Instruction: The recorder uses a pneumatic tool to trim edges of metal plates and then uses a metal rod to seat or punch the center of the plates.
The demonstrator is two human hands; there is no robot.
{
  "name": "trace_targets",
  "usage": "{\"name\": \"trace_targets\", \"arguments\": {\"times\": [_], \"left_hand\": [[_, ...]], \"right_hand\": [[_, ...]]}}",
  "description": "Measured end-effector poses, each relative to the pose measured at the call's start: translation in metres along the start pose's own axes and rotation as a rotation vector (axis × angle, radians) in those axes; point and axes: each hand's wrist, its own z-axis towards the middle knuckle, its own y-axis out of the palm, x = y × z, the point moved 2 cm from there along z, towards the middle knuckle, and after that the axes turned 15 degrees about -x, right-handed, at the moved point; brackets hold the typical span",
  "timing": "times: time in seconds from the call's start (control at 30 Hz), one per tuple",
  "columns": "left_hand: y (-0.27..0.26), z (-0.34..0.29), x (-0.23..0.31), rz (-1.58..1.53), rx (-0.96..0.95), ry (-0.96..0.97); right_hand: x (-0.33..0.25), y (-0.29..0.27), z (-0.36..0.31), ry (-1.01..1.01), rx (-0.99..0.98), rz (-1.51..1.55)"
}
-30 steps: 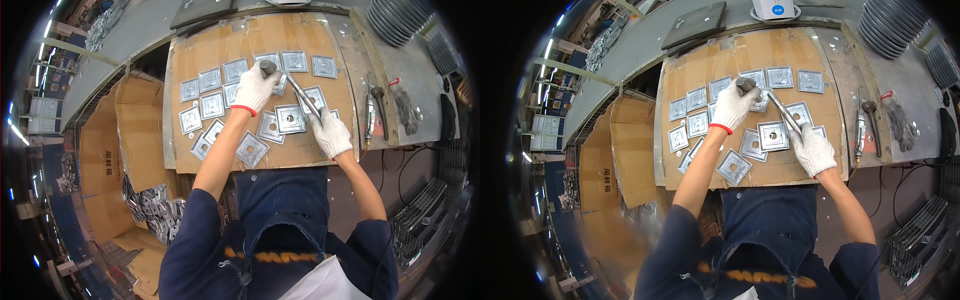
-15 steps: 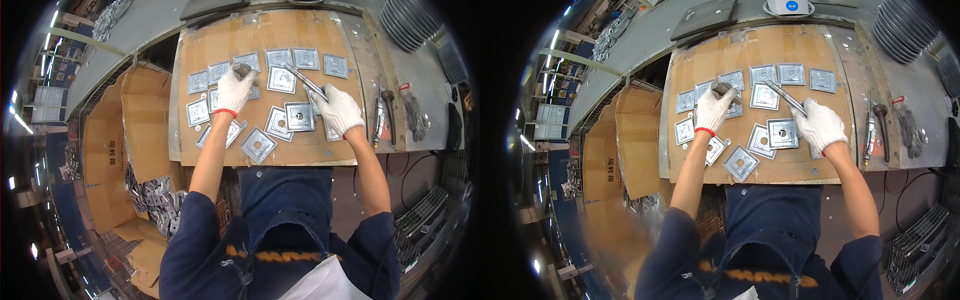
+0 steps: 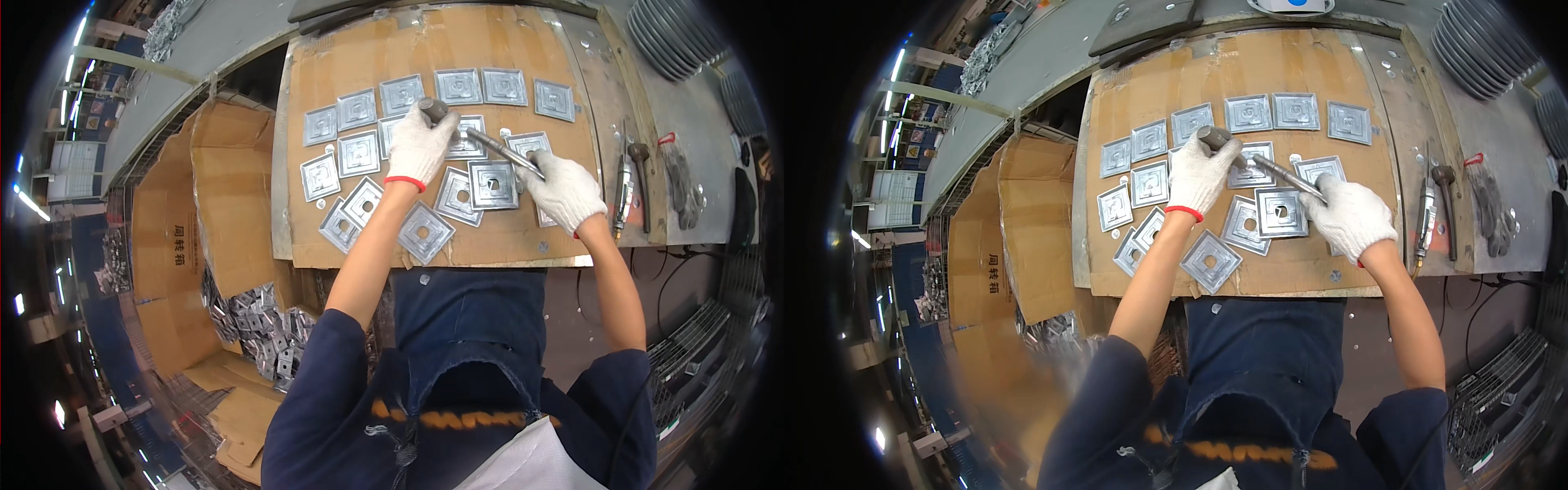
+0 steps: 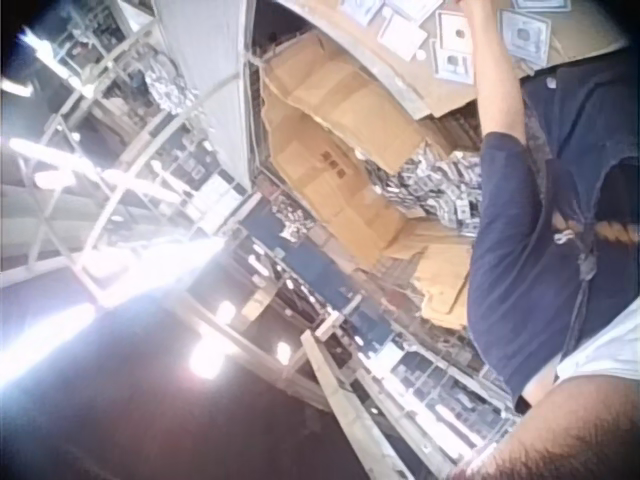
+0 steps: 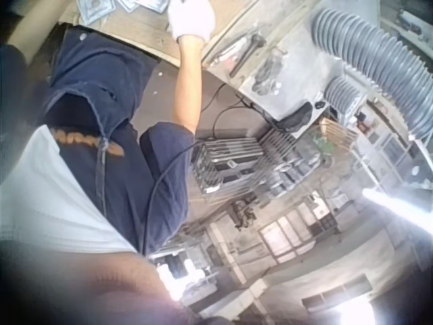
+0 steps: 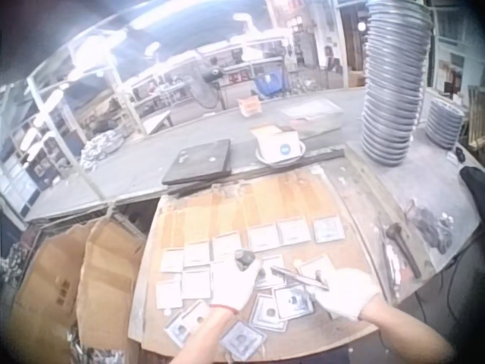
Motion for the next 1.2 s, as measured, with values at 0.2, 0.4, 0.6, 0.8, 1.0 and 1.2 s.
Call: {"name": "trace_targets", "arguments": {"times": [0.2,0.4,0.6,0.8,1.0,1.2], "left_hand": [[0.021,0.014,-0.005,0.203,0.008,0.051],[0.034,0.004,0.009,0.531,0.013,0.071],[0.045,0.002,0.006,0.464,0.171,-0.037],[0.042,0.004,0.004,0.536,0.090,-0.082],[0.038,0.009,0.000,0.500,0.024,-0.147],[0.041,0.006,0.008,0.541,0.008,-0.142]], "right_hand": [[0.043,0.009,-0.006,-0.016,0.136,0.177],[0.062,0.017,-0.010,-0.027,0.113,0.224],[0.058,0.020,-0.009,-0.061,0.148,0.274],[0.034,-0.006,-0.020,-0.206,0.256,0.299],[-0.032,-0.049,-0.040,-0.652,0.743,0.465],[-0.021,-0.009,0.016,-0.269,0.338,-0.050]]}}
